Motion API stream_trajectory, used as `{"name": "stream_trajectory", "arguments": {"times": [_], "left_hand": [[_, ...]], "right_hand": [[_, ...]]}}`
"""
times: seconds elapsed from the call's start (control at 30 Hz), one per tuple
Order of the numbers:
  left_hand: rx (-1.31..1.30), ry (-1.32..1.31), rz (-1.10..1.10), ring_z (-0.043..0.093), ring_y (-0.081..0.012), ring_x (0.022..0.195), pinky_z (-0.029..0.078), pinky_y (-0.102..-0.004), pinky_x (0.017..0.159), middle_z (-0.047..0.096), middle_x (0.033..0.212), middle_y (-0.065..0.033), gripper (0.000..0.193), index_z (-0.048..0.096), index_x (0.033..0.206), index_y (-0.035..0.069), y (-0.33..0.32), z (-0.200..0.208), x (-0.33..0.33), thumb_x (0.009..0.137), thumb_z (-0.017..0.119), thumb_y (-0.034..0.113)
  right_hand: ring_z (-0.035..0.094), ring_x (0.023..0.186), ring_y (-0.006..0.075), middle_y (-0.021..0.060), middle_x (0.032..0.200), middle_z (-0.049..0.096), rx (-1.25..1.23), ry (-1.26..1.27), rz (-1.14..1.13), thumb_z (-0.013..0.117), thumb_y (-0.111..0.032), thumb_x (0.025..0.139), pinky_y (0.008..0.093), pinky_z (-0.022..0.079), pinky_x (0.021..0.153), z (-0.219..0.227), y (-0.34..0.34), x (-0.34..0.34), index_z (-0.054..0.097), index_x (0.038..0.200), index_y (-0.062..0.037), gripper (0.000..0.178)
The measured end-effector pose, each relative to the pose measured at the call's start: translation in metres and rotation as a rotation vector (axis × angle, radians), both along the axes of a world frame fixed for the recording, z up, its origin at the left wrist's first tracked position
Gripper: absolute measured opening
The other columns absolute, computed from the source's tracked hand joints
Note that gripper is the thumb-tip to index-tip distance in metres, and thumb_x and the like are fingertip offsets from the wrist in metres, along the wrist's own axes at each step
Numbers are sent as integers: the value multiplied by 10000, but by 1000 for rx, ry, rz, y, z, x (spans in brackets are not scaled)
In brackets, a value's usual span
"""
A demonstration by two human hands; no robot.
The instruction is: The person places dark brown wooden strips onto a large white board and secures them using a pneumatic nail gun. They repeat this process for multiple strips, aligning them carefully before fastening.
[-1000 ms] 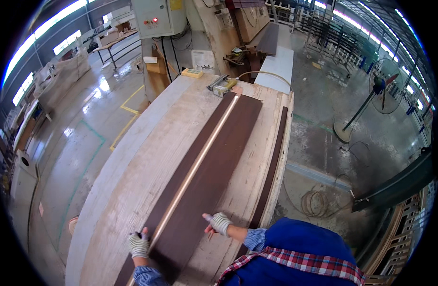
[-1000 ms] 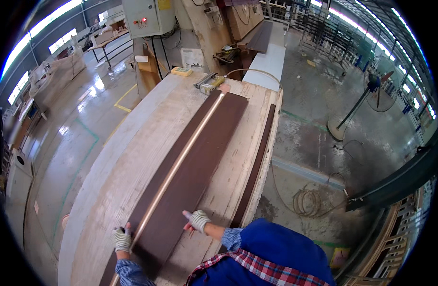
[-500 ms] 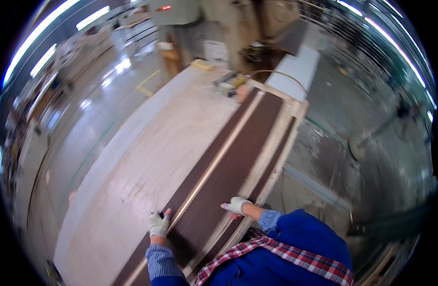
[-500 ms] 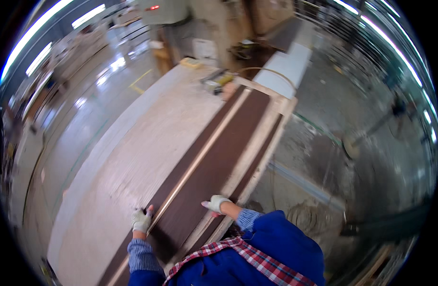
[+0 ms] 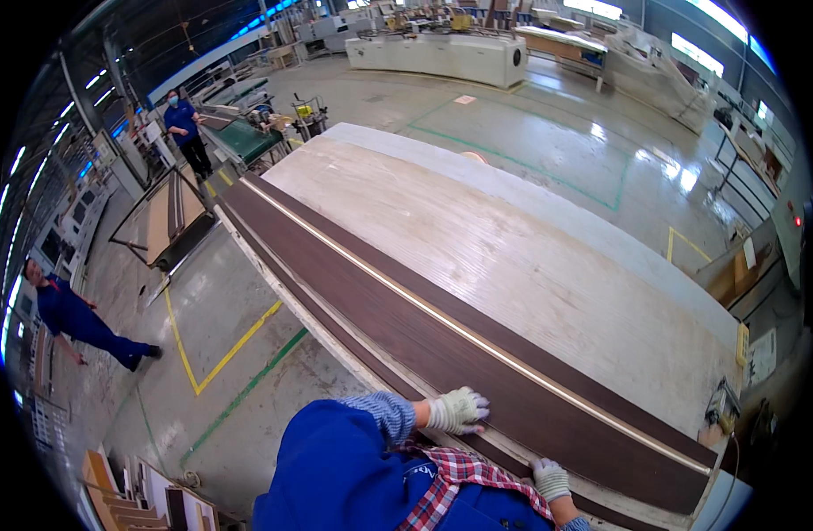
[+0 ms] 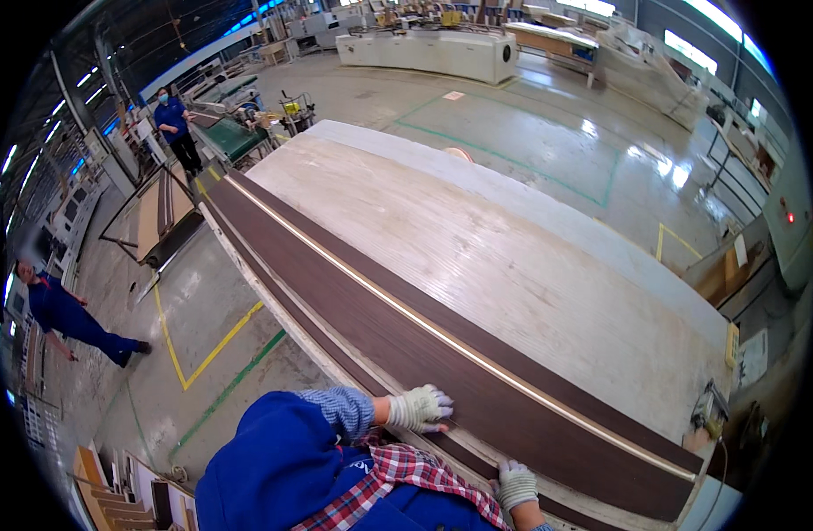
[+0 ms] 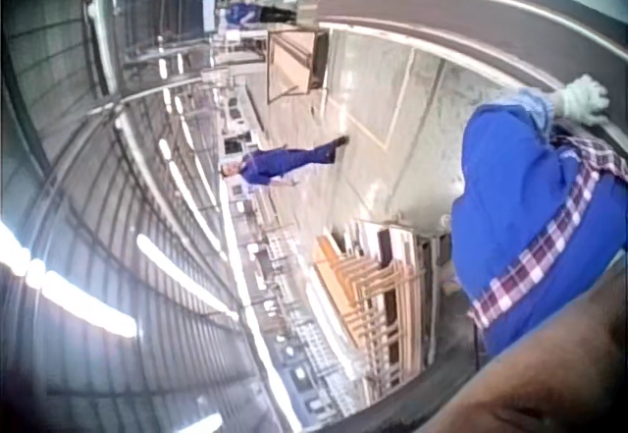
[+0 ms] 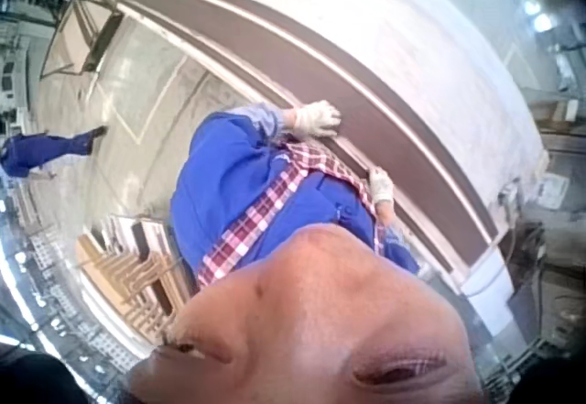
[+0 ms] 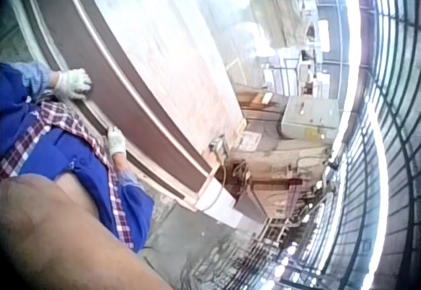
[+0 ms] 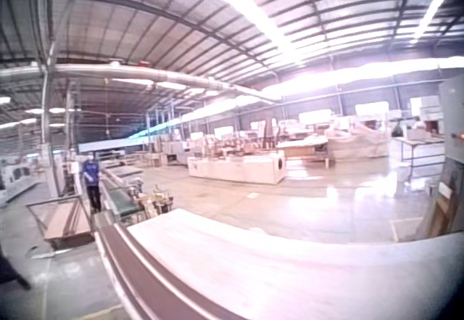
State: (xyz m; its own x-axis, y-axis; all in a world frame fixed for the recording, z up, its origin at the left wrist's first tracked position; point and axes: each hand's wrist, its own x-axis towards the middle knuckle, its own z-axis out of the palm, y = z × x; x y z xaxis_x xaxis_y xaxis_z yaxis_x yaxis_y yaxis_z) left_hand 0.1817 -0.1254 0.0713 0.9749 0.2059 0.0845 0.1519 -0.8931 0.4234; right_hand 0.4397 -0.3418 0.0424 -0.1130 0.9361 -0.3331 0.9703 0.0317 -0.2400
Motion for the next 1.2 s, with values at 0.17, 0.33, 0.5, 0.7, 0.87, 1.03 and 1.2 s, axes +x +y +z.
{"name": "stream_trajectory", "arguments": {"times": [0.17, 0.33, 0.5, 0.7, 0.87, 1.03, 1.2], "left_hand": [[13, 138, 106, 553, -327, 930, 421, -425, 809, 562, 1033, -175, 451, 552, 1010, 44, 5, -7, -58, 809, 539, 448], [134, 31, 254, 553, -324, 933, 421, -430, 813, 581, 994, -152, 532, 576, 974, 43, 44, -1, -94, 737, 584, 520], [164, 401, 178, 577, -287, 793, 443, -407, 701, 599, 833, -122, 660, 571, 1010, 42, 77, 27, -122, 601, 672, 549], [194, 289, 172, 585, -316, 561, 471, -416, 524, 584, 585, -109, 468, 544, 669, 93, 54, 58, -97, 627, 685, 537], [254, 325, 206, 587, -297, 545, 472, -403, 505, 586, 575, -84, 401, 541, 654, 116, 32, 69, -64, 632, 712, 478], [392, 259, 269, 566, -285, 510, 445, -409, 487, 563, 553, -66, 499, 516, 696, 99, 58, 73, -35, 631, 702, 558], [327, 181, 277, 563, -280, 552, 448, -401, 535, 564, 593, -86, 458, 517, 719, 65, 75, 64, -7, 663, 722, 471]], "right_hand": [[565, 879, 317, 145, 914, 578, -70, -50, 53, 638, -328, 693, 424, 462, 776, 3, 12, 1, 531, 953, -58, 390], [555, 858, 313, 141, 900, 574, 176, 25, -30, 655, -290, 663, 411, 468, 753, 45, 2, 7, 534, 928, -54, 375], [551, 878, 308, 139, 910, 571, 354, 114, -47, 648, -352, 688, 393, 462, 776, 77, -19, 9, 543, 975, -39, 437], [552, 893, 253, 71, 893, 574, 384, -229, -337, 710, -377, 580, 425, 406, 824, 67, -86, 74, 559, 948, -97, 486], [525, 974, 261, 58, 948, 560, 441, -406, -784, 744, -276, 555, 448, 351, 942, 54, -146, 146, 555, 953, -137, 462], [282, 1286, 325, 151, 1322, 374, 354, -424, -1059, 705, -214, 617, 494, 226, 1050, 39, -142, 222, 442, 1214, -76, 666], [238, 1310, 357, 204, 1384, 294, 283, -305, -1085, 688, -190, 648, 486, 202, 1069, 12, -111, 266, 429, 1237, -50, 659]]}}
